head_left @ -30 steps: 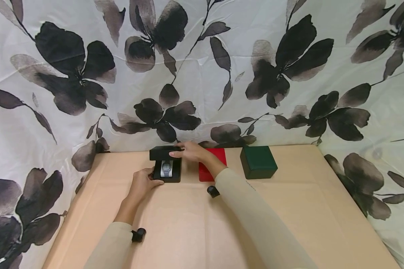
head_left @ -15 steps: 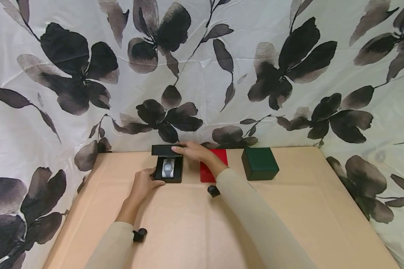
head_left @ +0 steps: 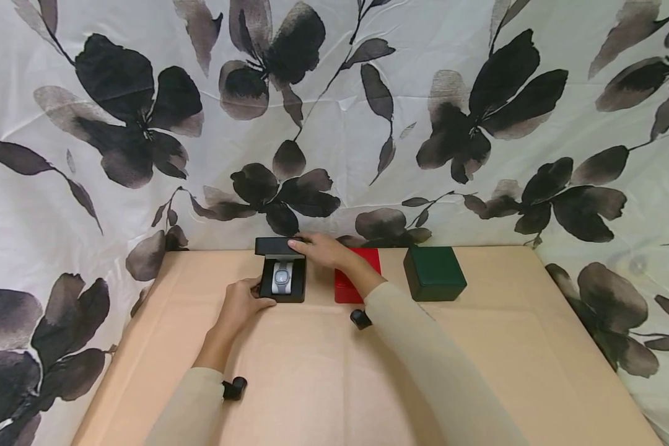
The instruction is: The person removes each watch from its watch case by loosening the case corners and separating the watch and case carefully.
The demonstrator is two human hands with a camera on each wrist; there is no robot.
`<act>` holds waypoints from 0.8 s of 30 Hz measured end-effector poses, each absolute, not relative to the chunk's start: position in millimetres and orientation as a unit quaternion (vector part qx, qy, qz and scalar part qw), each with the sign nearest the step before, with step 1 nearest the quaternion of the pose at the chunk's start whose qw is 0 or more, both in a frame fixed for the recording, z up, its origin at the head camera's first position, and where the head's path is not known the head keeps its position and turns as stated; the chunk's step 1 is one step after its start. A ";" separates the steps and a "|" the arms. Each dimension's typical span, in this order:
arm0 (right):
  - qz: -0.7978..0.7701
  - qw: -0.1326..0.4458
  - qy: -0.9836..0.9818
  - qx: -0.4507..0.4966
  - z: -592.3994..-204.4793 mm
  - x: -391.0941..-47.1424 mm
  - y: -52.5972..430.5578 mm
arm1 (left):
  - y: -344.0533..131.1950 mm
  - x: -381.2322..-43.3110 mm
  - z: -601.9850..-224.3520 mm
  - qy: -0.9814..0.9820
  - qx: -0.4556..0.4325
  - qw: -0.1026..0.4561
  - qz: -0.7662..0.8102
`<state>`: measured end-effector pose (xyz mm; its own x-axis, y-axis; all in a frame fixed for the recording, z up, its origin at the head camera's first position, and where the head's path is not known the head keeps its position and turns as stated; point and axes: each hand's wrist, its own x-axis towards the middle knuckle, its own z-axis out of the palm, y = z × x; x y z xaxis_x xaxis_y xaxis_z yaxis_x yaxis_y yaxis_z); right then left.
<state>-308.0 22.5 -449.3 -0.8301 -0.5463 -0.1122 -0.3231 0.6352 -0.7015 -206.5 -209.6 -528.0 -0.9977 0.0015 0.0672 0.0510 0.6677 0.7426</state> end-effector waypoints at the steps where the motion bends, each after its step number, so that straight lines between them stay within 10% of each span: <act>1: -0.347 0.155 0.891 -0.247 -448.9 -307.1 22.7 | -209.6 -206.4 -527.7 -0.912 -0.013 0.028 -0.410; 24: -0.283 0.027 0.907 -0.310 -438.2 -284.7 22.2 | -210.9 -206.3 -528.9 -0.911 -0.004 0.010 -0.412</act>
<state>-284.7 22.2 -438.2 -0.8064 -0.5775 0.1270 -0.5476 0.6482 -0.5292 -206.3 -210.9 -528.9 -0.9998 -0.0004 0.0214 0.0158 0.6601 0.7510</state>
